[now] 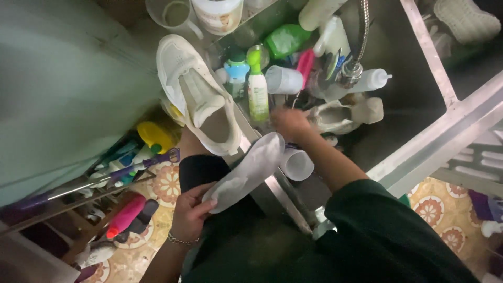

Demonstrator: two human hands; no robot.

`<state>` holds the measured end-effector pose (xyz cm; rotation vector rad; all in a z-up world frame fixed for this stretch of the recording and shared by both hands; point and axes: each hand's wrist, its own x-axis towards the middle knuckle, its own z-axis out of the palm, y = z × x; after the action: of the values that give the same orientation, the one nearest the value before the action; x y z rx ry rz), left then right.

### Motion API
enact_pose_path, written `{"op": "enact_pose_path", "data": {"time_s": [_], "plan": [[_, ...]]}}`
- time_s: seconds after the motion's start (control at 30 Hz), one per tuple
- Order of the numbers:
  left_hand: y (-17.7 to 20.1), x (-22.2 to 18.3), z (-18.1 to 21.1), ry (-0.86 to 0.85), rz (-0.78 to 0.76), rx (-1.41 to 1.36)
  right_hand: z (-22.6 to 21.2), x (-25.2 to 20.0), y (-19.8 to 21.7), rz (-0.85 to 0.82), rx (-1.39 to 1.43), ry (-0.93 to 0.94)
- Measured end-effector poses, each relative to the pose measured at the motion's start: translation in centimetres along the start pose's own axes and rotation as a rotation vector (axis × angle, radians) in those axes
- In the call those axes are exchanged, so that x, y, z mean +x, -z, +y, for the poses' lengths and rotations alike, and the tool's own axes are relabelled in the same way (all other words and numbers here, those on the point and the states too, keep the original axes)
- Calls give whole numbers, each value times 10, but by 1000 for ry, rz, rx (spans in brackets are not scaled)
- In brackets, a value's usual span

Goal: Cleaning white sneakers and their insoles using brushes and cleaning solution in a sink.

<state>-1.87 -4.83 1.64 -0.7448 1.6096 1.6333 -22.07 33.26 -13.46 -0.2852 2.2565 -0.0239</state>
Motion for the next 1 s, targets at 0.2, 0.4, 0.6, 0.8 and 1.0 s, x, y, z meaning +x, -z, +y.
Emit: {"op": "enact_pose_path", "data": {"time_s": [0.2,0.4,0.6,0.8,1.0], "plan": [[0,5,-8,6,25,-133,25,5,-44,-112,209,-203],[-9,11,-15,63,-23,-354,53,-58,34,588,368,171],[-28,-5,17,12,-39,-296,-40,-148,165,1731,680,706],[-31,5,6,-83,-54,-309,-124,-87,273,1584,490,730],[-34,19,-13,-131,-12,-314,-147,-6,281,1261,518,748]]}}
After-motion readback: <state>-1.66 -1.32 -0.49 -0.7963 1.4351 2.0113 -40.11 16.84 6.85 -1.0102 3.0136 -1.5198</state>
